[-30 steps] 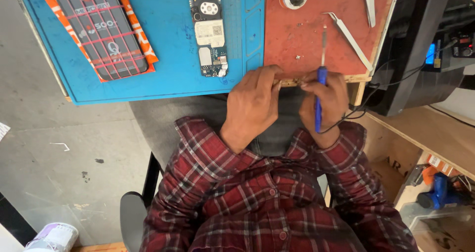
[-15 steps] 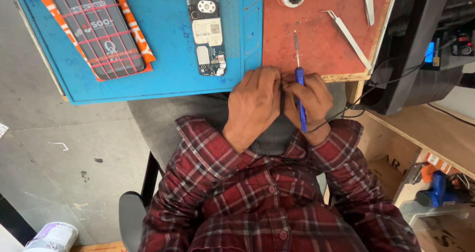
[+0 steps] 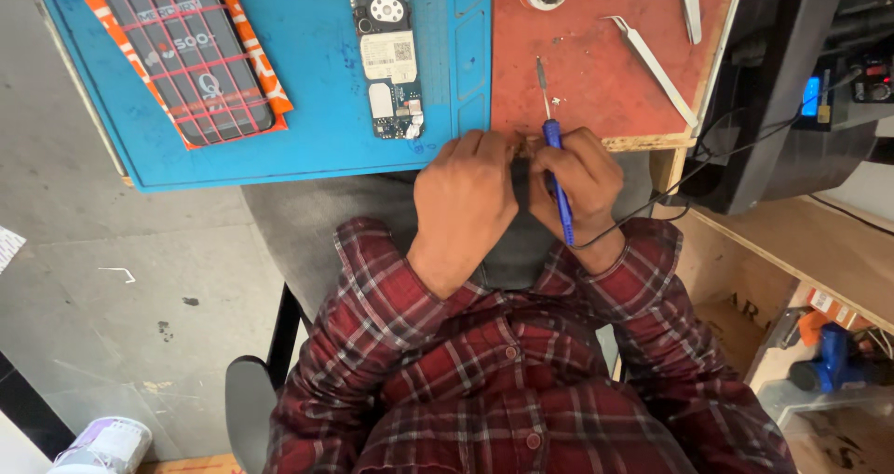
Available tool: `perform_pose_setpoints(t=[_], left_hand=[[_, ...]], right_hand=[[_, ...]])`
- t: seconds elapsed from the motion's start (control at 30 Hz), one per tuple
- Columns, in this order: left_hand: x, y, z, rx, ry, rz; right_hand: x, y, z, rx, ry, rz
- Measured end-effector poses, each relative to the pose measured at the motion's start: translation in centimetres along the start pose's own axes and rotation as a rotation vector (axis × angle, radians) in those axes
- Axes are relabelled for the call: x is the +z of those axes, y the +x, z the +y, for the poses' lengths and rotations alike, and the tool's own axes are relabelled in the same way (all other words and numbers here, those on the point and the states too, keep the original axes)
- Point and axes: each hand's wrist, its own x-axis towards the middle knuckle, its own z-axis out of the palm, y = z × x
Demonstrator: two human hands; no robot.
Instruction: The person uses a blue-handled screwdriver to manipulate small components on a workbench. They repeatedly pick up and place tiny parts while working near a disassembled mobile phone and a hard drive. The person occasionally pauses to reposition items on the blue mat.
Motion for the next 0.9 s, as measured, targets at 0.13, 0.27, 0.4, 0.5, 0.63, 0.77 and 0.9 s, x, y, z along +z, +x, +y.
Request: perform_pose_setpoints(t=[0.13, 0.27, 0.4, 0.5, 0.63, 0.77, 0.9], left_hand=[[-0.4, 1.1, -0.6, -0.009, -0.291, 0.01], [-1.3, 1.7, -0.9, -0.146, -0.592, -0.059], [-3.1, 1.0, -1.7, -0.175, -0.772, 0.096], [-3.9, -0.1, -1.6, -0.197, -0.68, 0.112], [-3.5, -1.2, -1.7, -0.161, -0.688, 0.213], [-2.7, -1.8, -2.3, -0.107, -0.648, 0.249], [-2.6, -1.9, -2.6, -0.039, -0.615, 0.249]], right_hand=[[-0.2, 0.0, -0.2, 0.013, -0.006, -0.022], [0.1, 0.0, -0.2, -0.008, -0.036, -0.006], [0.3, -0.2, -0.3, -0.014, -0.072, 0.018], [0.1, 0.2, -0.5, -0.022, -0.075, 0.028], [-0.8, -0.4, -0.9, -0.003, -0.04, 0.074], [-2.0, -1.0, -0.1, 0.007, -0.021, 0.184], [-3.1, -0.3, 2.0, -0.049, -0.047, 0.298]])
